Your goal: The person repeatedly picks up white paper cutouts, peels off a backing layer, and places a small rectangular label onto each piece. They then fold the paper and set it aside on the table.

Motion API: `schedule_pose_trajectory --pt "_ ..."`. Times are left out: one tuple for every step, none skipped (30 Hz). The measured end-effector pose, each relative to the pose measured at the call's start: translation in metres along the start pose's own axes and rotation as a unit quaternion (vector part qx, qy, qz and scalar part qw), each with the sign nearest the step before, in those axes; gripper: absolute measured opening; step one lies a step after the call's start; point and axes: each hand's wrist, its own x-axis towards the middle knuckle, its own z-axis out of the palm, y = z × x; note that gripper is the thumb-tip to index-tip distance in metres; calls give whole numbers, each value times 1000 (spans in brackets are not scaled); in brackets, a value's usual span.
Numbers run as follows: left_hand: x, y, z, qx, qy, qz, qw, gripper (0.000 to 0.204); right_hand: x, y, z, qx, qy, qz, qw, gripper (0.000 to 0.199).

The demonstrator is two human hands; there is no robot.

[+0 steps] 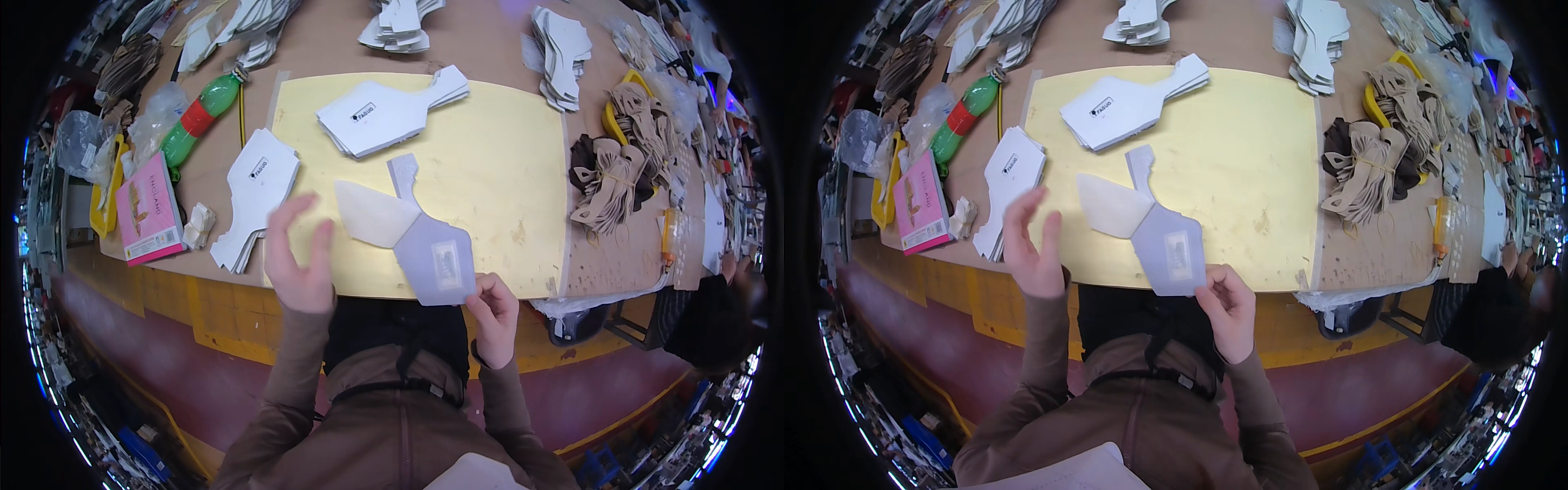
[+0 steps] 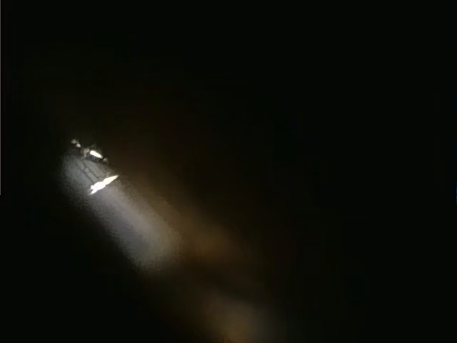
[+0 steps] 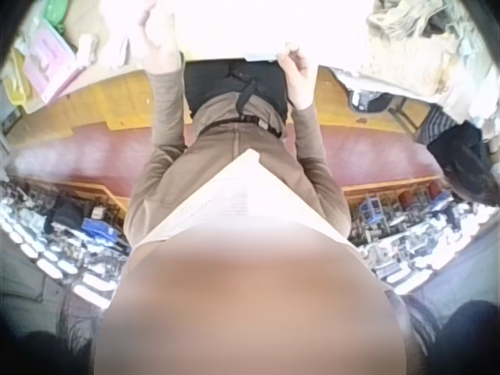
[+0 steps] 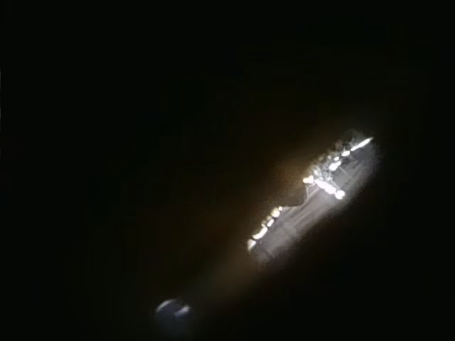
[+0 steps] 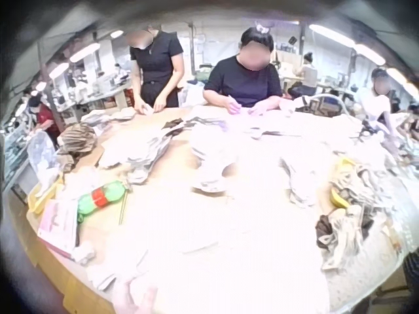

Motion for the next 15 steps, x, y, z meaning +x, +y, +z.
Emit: schedule_pose_trajectory --pt "-6 12 -4 -46 -96 14 994 24 0 0 2 15 8 -1 1000 5" --pt "-12 23 -5 -125 -158 44 978 23 1 0 4 31 2 -3 1000 5" --pt "-19 33 -3 -141 -242 25 960 21 1 -2 6 47 -6 -5 999 7" --pt "-25 40 1 -166 -309 19 936 20 2 -4 8 64 -10 0 998 10" --pt "-29 45 5 -190 -310 6 932 19 3 -6 9 72 -19 3 997 14" --pt "-33 48 8 -202 -318 -11 926 19 3 -8 10 82 -21 14 996 18" --pt "-35 49 10 -210 -333 -26 919 19 3 -11 12 92 -21 23 995 22" --pt "-36 47 12 -201 -319 -12 926 16 5 -12 12 115 -12 65 991 24" --pt "-36 46 12 -196 -326 -19 925 16 6 -14 12 137 -2 105 985 27" --pt "-36 44 13 -190 -332 -25 924 16 7 -14 13 158 6 146 977 29" --pt "-36 42 12 -186 -331 -26 925 16 7 -13 13 142 0 148 979 28" --pt "-36 41 11 -186 -337 -32 923 16 8 -12 15 127 -8 150 980 26" --pt "-36 40 11 -187 -337 -33 922 15 8 -11 16 116 -20 152 981 25" --pt "-36 40 9 -187 -337 -34 922 15 8 -10 17 96 -22 145 985 22" --pt "-36 40 7 -185 -338 -35 922 15 7 -10 18 81 -25 137 987 19"
